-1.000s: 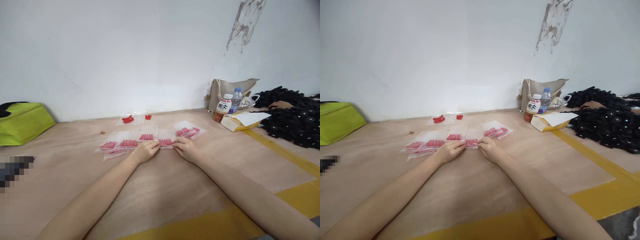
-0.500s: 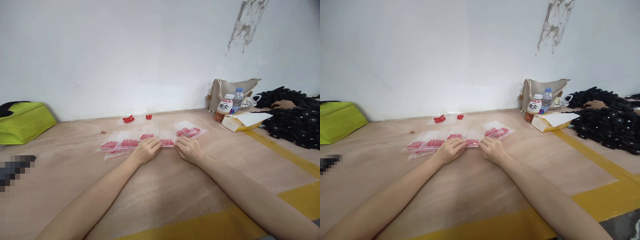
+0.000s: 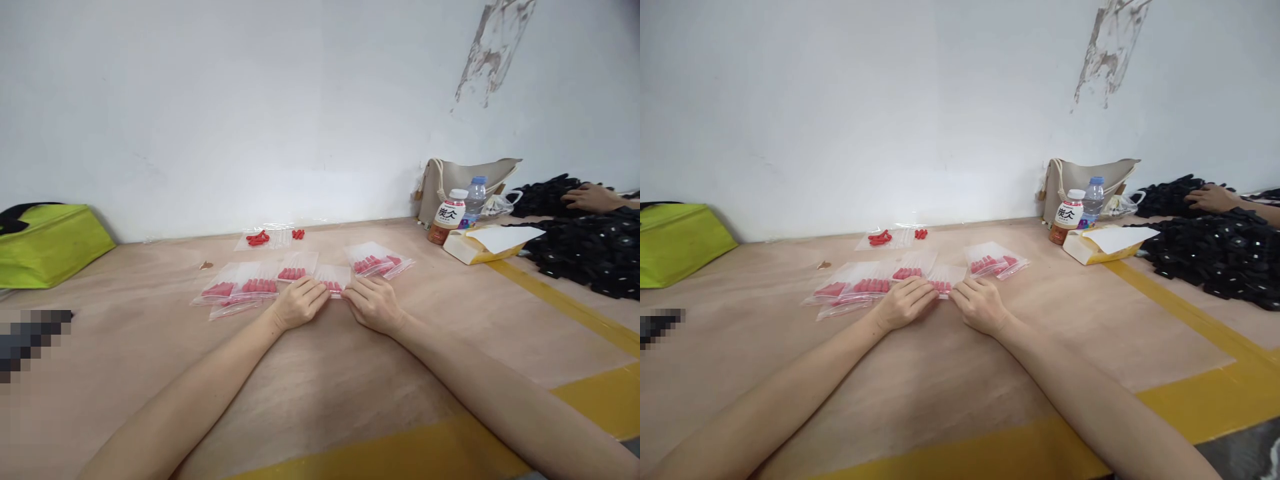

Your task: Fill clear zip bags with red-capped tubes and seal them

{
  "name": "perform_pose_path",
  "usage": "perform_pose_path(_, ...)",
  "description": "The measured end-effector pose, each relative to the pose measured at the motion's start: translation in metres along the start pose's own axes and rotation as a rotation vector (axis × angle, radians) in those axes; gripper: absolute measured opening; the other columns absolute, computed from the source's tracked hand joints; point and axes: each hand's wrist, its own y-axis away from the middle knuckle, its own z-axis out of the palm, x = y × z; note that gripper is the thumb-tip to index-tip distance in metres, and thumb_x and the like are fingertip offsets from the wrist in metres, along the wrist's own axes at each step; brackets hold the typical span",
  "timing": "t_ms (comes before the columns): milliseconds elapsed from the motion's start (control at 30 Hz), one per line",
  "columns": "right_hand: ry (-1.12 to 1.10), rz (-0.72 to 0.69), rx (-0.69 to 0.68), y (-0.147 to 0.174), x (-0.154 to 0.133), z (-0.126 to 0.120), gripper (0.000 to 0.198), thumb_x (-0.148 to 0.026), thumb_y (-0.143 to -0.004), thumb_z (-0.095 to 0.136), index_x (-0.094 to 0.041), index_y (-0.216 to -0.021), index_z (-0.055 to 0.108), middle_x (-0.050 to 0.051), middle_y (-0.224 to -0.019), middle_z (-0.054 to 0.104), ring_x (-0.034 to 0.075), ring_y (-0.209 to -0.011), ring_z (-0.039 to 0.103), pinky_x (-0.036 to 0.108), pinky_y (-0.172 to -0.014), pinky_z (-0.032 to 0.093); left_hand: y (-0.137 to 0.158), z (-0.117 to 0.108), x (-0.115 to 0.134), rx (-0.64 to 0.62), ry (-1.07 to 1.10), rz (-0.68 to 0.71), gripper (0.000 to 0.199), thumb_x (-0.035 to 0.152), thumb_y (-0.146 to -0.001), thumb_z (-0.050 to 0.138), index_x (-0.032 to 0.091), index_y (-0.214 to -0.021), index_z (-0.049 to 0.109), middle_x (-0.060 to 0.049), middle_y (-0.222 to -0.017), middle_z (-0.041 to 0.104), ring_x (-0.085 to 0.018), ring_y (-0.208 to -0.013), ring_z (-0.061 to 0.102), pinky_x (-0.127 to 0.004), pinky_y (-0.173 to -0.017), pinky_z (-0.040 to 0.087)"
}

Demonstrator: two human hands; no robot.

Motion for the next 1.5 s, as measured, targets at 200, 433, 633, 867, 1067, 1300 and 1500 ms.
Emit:
perform_pose_path(200, -0.039, 0.036, 0.044, -0.002, 0.001, -0.005, 0.018, -0.014, -0.085, 0.046, -0.017, -0.076, 0.061, 0.001, -0.073, 0.064, 0.012, -0.069, 0.053, 0.026, -0.06, 0.031, 0.005, -0.001, -0.008, 0.067, -0.026, 0.01, 0.01, 0.009, -0.085, 0.047, 0.013, -0.089, 0.056, -0.006, -0.085, 0.065, -0.015, -0.078, 0.059, -0.032, -0.074, 0.049)
perform_pose_path(433, -0.053, 0.086, 0.02, -0.002, 0.003, -0.006, 0.018, -0.018, -0.086, 0.045, -0.017, -0.076, 0.061, 0.002, -0.073, 0.064, 0.012, -0.07, 0.052, 0.026, -0.062, 0.032, 0.002, -0.002, -0.014, 0.085, -0.101, -0.031, 0.016, 0.018, -0.086, 0.05, 0.015, -0.071, 0.051, -0.002, -0.069, 0.058, -0.012, -0.063, 0.053, -0.029, -0.066, 0.046)
perform_pose_path(633, -0.05, 0.094, -0.01, 0.002, 0.006, -0.005, 0.021, -0.019, -0.087, 0.043, -0.018, -0.075, 0.06, 0.003, -0.073, 0.063, 0.012, -0.071, 0.052, 0.026, -0.063, 0.032, 0.005, 0.0, -0.016, -0.01, -0.081, -0.014, 0.018, 0.022, -0.089, 0.046, 0.016, -0.072, 0.049, -0.001, -0.068, 0.057, -0.012, -0.059, 0.051, -0.027, -0.06, 0.042)
perform_pose_path(867, -0.102, 0.175, -0.119, 0.009, 0.014, 0.001, 0.02, -0.018, -0.087, 0.04, -0.018, -0.075, 0.057, 0.004, -0.073, 0.063, 0.014, -0.069, 0.055, 0.025, -0.06, 0.035, 0.013, 0.004, -0.012, -0.123, -0.066, -0.084, 0.016, 0.016, -0.091, 0.039, 0.014, -0.082, 0.052, -0.004, -0.075, 0.059, -0.015, -0.07, 0.055, -0.029, -0.067, 0.044)
perform_pose_path(1067, -0.599, 0.443, -0.16, 0.015, 0.016, 0.006, 0.012, -0.021, -0.086, 0.04, -0.021, -0.076, 0.045, 0.006, -0.088, 0.065, 0.016, -0.081, 0.06, 0.025, -0.066, 0.043, 0.015, -0.003, -0.01, -0.256, 0.035, -0.284, 0.028, 0.037, -0.089, 0.041, 0.015, -0.076, 0.053, -0.005, -0.072, 0.058, -0.019, -0.071, 0.056, -0.033, -0.067, 0.045)
perform_pose_path(1300, -0.675, 0.891, 0.007, 0.015, 0.016, 0.022, 0.019, -0.035, -0.085, 0.042, -0.022, -0.071, 0.04, 0.001, -0.067, 0.058, 0.014, -0.056, 0.052, 0.025, -0.05, 0.039, 0.029, 0.003, -0.01, -0.401, 0.061, -0.642, 0.043, 0.039, -0.083, 0.049, 0.01, -0.114, 0.049, -0.019, -0.117, 0.052, -0.033, -0.117, 0.041, -0.049, -0.095, 0.036)
perform_pose_path(1500, -0.538, 0.824, -0.101, -0.01, 0.025, 0.038, 0.012, -0.026, -0.086, 0.038, -0.021, -0.075, 0.041, 0.003, -0.074, 0.06, 0.016, -0.07, 0.057, 0.026, -0.059, 0.041, 0.023, 0.012, -0.004, -0.473, 0.172, -0.682, 0.038, 0.035, -0.084, 0.047, 0.01, -0.112, 0.051, -0.017, -0.113, 0.055, -0.029, -0.111, 0.047, -0.045, -0.096, 0.036)
